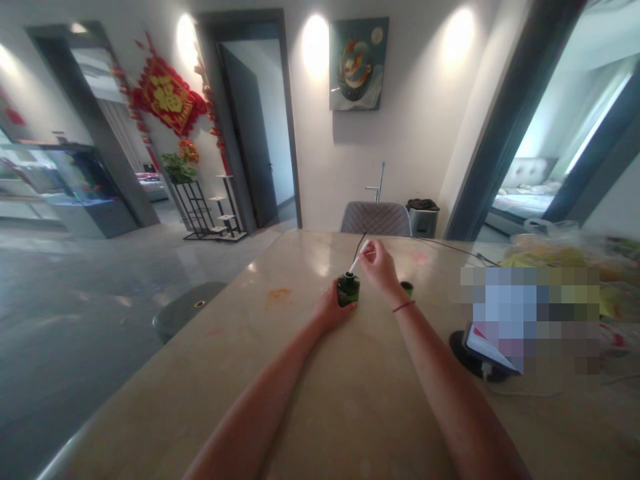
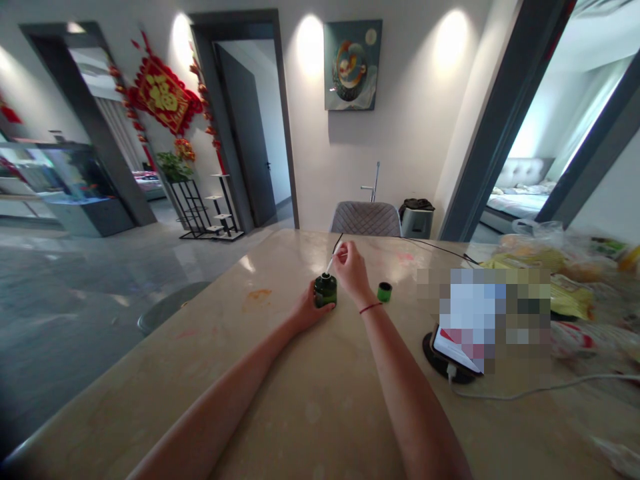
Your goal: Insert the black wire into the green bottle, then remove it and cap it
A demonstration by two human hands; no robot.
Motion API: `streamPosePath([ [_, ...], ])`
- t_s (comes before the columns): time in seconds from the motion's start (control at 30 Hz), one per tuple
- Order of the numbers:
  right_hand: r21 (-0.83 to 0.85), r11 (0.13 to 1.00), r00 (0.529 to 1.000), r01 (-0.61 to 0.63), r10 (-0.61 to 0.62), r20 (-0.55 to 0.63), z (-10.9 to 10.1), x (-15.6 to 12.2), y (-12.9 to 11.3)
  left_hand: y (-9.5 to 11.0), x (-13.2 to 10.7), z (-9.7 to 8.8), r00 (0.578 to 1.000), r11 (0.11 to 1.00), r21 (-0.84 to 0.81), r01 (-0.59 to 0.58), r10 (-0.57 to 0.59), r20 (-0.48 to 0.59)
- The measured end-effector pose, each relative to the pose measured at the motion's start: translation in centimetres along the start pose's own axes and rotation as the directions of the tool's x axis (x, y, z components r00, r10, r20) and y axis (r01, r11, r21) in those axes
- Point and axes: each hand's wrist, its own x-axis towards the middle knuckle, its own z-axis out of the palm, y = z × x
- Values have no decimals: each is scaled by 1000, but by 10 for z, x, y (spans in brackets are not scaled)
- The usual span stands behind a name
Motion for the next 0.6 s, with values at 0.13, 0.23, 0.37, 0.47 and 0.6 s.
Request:
streamPosePath([
  [0.13,-167,985,988,33,-6,157,16,-11,4,2,0,-1,1000,1000,9,3,-3,-6],
  [0.23,-273,958,957,92,-10,290,18,-13,7,4,-1,-3,1000,1000,-2,13,-13,-4],
  [0.37,-355,920,926,169,-25,377,16,-13,5,8,-3,-5,1000,1000,-3,21,-21,12],
  [0.47,-405,896,931,183,-26,363,15,-13,3,9,-2,-5,999,999,20,37,-37,24],
  [0.6,-436,880,929,187,-15,370,15,-13,4,9,-2,-5,999,999,2,45,-45,10],
])
